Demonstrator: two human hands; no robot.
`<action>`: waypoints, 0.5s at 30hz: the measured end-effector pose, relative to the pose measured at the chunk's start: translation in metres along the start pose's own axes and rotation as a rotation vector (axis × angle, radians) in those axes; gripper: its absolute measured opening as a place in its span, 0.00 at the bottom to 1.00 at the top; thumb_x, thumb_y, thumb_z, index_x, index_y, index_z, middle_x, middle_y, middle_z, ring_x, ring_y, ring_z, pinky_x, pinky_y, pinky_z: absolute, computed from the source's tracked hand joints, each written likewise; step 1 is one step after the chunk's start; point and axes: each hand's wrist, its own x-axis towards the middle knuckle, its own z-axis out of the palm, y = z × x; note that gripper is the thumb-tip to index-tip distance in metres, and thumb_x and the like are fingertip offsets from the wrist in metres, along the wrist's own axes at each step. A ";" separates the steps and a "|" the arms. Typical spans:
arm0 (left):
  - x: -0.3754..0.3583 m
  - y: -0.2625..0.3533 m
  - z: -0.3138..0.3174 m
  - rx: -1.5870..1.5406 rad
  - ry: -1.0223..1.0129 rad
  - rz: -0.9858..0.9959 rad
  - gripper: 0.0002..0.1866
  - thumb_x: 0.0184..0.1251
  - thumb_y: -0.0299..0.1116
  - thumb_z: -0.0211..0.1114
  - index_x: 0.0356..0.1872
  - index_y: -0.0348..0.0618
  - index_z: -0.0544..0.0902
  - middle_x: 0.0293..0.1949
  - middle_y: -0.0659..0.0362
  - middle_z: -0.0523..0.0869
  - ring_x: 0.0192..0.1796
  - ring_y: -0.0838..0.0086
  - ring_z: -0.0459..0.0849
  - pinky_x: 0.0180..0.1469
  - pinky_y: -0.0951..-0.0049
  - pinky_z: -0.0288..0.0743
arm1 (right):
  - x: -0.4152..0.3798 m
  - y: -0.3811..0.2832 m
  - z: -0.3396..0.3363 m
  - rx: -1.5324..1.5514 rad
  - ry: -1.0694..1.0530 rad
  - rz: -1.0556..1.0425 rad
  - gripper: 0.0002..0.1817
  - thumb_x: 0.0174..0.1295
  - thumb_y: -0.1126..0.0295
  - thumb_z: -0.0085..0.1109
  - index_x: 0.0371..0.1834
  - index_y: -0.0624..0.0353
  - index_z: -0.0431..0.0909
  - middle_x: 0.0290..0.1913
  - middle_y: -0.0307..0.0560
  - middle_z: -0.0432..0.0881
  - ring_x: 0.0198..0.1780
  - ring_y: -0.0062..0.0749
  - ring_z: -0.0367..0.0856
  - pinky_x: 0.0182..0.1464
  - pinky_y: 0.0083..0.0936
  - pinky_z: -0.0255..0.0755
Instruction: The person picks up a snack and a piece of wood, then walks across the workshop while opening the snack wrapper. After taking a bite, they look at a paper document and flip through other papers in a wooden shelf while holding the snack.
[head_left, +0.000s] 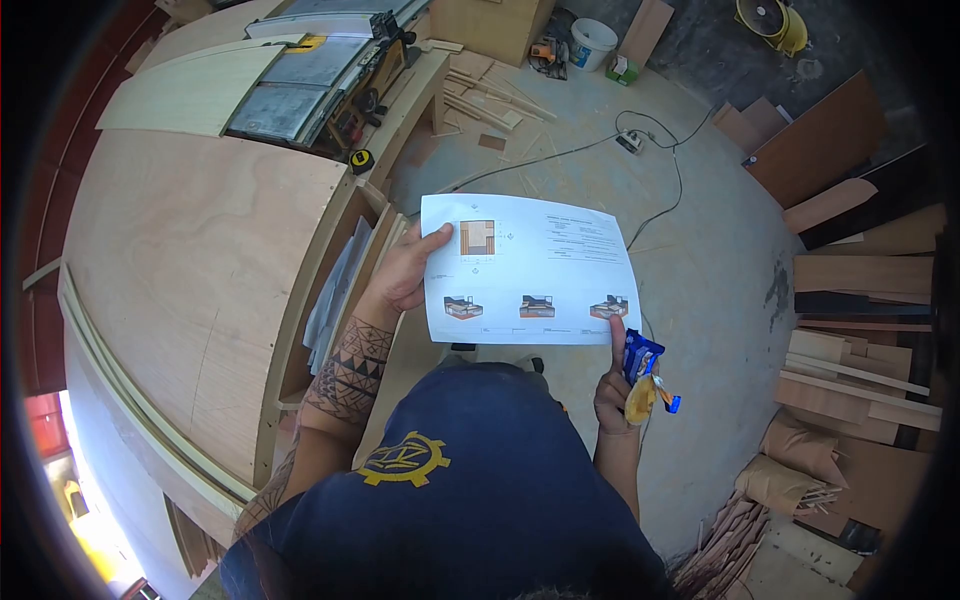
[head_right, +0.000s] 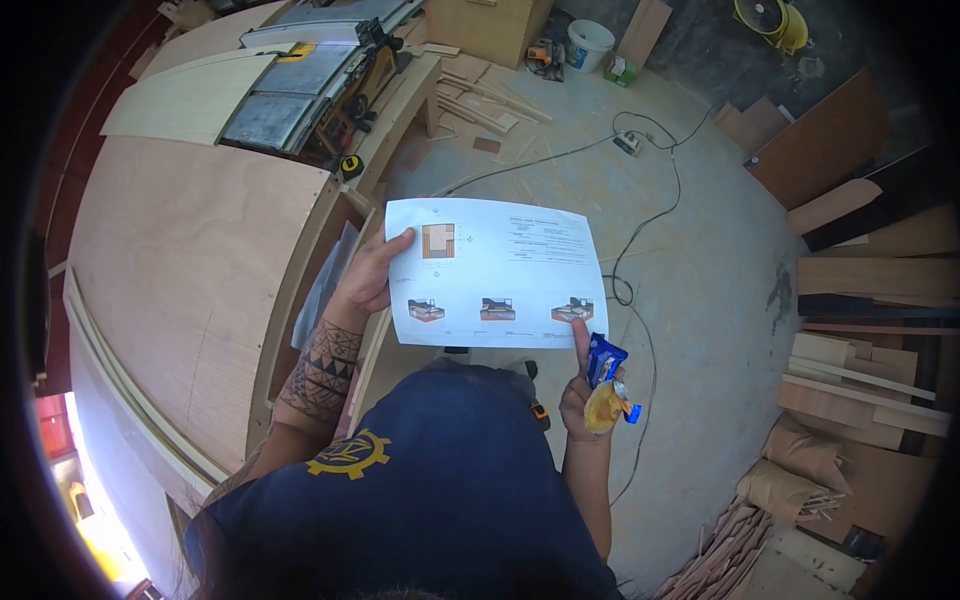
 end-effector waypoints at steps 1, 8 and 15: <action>0.000 0.000 0.000 -0.001 0.001 0.000 0.29 0.83 0.38 0.61 0.78 0.38 0.66 0.66 0.45 0.82 0.66 0.59 0.85 0.64 0.57 0.85 | 0.001 0.000 0.000 -0.001 0.001 0.001 0.51 0.54 0.73 0.79 0.83 0.60 0.61 0.91 0.41 0.45 0.24 0.20 0.69 0.25 0.19 0.65; -0.001 -0.001 -0.001 0.000 0.038 -0.049 0.29 0.83 0.38 0.61 0.76 0.35 0.66 0.64 0.44 0.82 0.64 0.58 0.86 0.62 0.58 0.87 | 0.007 0.001 0.006 0.026 -0.126 0.111 0.38 0.76 0.63 0.58 0.84 0.64 0.56 0.88 0.44 0.54 0.21 0.19 0.68 0.22 0.16 0.67; 0.002 -0.001 -0.003 0.028 0.017 -0.073 0.27 0.84 0.37 0.59 0.75 0.33 0.66 0.63 0.42 0.82 0.62 0.59 0.89 0.57 0.61 0.90 | 0.008 0.004 0.009 0.045 -0.108 0.137 0.39 0.77 0.63 0.57 0.85 0.63 0.52 0.88 0.42 0.56 0.21 0.20 0.71 0.22 0.16 0.68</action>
